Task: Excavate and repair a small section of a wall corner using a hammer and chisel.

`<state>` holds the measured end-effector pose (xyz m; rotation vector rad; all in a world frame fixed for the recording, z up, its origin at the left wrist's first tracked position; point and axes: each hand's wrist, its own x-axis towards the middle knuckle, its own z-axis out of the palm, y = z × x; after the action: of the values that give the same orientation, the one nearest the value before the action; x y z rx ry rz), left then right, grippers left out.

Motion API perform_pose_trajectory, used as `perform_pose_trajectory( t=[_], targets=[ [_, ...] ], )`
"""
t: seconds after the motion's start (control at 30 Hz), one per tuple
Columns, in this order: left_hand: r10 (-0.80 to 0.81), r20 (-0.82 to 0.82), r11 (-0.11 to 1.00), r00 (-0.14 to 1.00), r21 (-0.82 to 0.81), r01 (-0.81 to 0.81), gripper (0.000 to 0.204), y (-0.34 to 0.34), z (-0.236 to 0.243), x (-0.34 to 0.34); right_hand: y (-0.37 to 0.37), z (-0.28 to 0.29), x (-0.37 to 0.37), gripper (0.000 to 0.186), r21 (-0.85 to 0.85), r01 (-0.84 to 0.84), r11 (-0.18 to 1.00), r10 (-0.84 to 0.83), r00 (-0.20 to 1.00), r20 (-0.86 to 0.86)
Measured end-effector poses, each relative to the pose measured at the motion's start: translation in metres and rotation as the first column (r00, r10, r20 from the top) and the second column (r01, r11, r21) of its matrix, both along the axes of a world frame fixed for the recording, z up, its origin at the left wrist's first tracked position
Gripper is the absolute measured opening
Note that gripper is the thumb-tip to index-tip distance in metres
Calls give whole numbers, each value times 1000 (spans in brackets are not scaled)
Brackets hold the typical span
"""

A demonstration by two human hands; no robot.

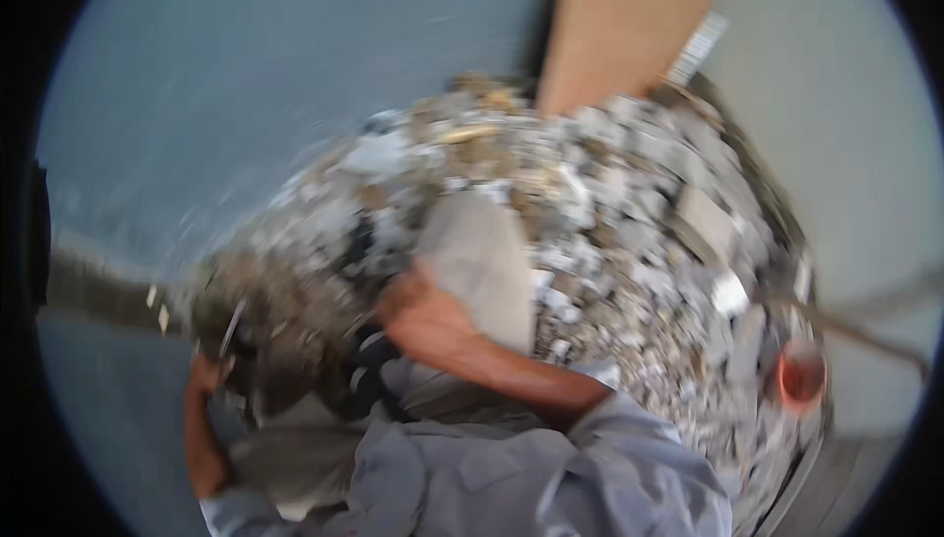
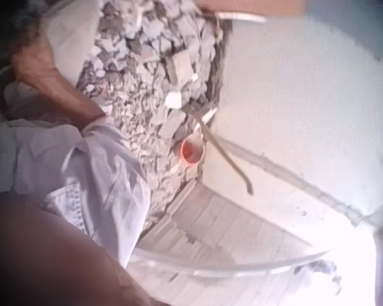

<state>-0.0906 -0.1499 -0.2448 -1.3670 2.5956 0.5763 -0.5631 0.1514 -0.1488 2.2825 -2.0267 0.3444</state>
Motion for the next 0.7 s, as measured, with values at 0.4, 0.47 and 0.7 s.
perform_pose_trajectory(
  t=[0.4, 0.47, 0.7],
  targets=[
    [502, 21, 841, 865, 223, -494, 41, 4, 38, -3, -54, 43, 15, 32, 152, -151, 977, 50, 849, 525],
    [533, 0, 831, 846, 189, -523, 40, 1, 40, 1, -74, 54, 23, 33, 95, -185, 978, 88, 785, 614],
    [554, 1, 819, 832, 182, -545, 40, -3, 31, 19, -133, 81, 60, 33, 68, -338, 939, 259, 822, 507]
  ],
)
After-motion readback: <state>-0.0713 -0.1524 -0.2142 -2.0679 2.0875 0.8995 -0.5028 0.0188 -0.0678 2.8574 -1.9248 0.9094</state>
